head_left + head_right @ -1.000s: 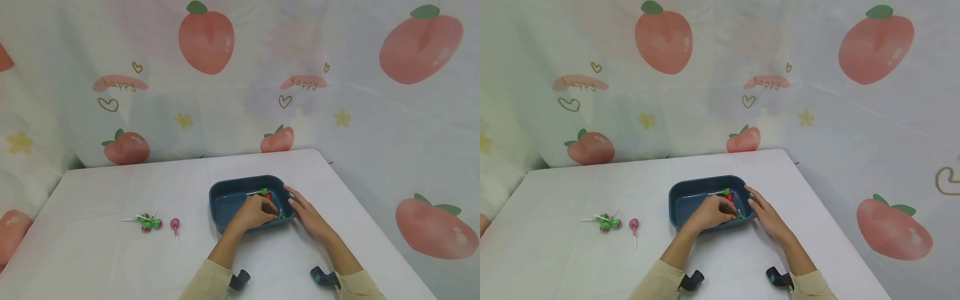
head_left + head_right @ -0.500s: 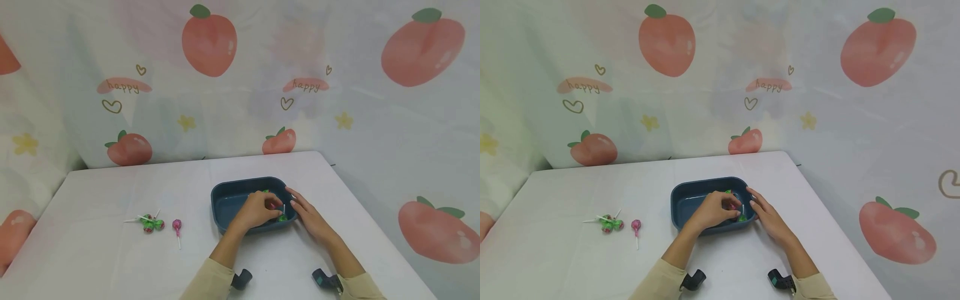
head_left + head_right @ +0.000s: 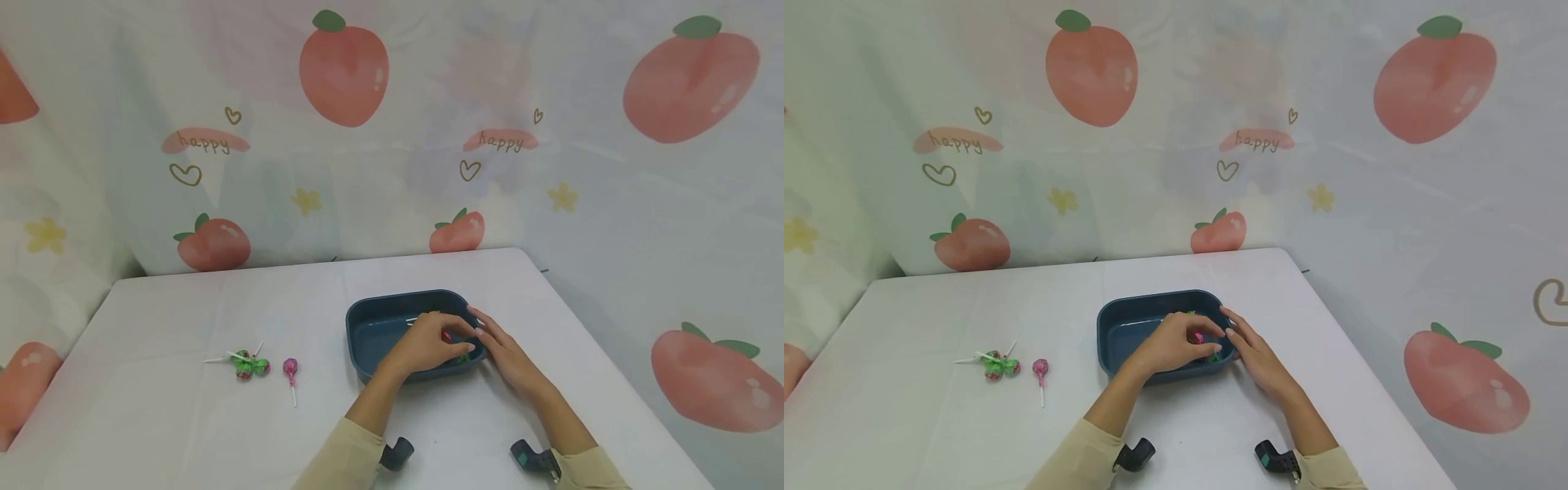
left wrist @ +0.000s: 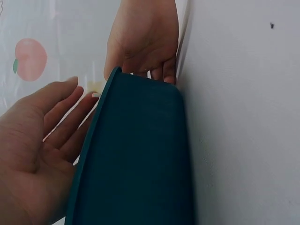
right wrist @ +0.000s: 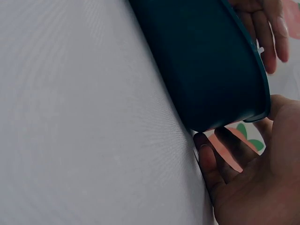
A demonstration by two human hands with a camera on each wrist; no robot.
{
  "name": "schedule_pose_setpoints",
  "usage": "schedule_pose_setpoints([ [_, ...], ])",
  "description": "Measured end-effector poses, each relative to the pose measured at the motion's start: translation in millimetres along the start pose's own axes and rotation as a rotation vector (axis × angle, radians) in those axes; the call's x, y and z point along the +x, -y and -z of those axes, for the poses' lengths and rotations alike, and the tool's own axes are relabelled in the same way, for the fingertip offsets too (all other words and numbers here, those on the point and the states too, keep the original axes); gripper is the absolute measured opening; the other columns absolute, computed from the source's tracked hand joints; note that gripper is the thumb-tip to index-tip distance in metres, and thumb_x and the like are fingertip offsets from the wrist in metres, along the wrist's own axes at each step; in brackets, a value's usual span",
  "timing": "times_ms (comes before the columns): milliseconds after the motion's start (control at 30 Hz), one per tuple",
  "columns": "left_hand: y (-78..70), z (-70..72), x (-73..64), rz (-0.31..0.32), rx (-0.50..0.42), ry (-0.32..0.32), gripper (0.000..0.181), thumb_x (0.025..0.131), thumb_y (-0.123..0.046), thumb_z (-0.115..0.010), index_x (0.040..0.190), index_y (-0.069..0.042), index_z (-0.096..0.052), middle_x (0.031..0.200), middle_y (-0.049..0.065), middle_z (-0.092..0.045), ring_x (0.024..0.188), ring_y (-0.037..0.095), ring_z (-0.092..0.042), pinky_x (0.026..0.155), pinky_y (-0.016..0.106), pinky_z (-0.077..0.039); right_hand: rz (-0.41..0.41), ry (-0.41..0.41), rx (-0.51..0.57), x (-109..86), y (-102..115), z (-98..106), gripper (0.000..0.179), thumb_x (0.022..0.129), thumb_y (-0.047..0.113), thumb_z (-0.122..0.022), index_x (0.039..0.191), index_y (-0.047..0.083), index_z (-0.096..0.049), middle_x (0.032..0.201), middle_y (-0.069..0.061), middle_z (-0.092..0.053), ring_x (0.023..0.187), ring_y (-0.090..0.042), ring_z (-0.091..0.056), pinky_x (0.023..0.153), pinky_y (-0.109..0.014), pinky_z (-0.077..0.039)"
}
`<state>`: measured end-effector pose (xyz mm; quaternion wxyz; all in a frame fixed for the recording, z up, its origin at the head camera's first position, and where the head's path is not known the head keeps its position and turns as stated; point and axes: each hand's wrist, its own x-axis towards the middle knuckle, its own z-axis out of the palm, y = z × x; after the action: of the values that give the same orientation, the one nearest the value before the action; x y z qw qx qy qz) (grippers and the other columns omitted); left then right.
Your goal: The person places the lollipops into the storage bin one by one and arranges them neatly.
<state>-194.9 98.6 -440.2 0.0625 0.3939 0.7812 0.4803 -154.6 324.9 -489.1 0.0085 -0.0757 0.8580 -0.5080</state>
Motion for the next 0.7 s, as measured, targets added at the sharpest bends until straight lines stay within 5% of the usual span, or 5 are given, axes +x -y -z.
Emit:
schedule_pose_setpoints([
  [200,7.2,5.8,-6.8,-0.069,0.007,0.065,0.016,0.097,-0.018,-0.076,0.109,-0.008,-0.079,0.096,-0.011,-0.074,0.084,0.001,-0.063,0.075,0.018,-0.052,-0.004,-0.003,0.002,0.8,-0.5,-0.5,0.051,0.113,0.042,-0.038,0.162,0.029,-0.034,0.166,-0.015,-0.029,0.151,-0.043,-0.025,0.113,-0.072,-0.017],
  [500,22.3,25.0,-33.9,0.062,-0.02,0.092,0.027,0.102,-0.034,-0.068,0.111,-0.012,-0.08,0.093,-0.014,-0.071,0.087,0.005,-0.062,0.076,0.024,-0.053,-0.002,0.006,0.024,4.6,0.9,-2.0,0.05,0.113,0.039,-0.039,0.162,0.028,-0.035,0.168,-0.011,-0.026,0.154,-0.038,-0.018,0.116,-0.067,-0.016],
  [700,28.8,54.3,-53.1,0.03,0.015,0.049,0.032,0.106,-0.037,-0.062,0.109,-0.011,-0.08,0.098,-0.006,-0.076,0.089,0.008,-0.063,0.08,0.03,-0.053,-0.008,-0.006,0.011,4.2,0.0,0.5,0.052,0.113,0.039,-0.04,0.163,0.026,-0.034,0.169,-0.011,-0.024,0.155,-0.038,-0.014,0.117,-0.067,-0.014],
])
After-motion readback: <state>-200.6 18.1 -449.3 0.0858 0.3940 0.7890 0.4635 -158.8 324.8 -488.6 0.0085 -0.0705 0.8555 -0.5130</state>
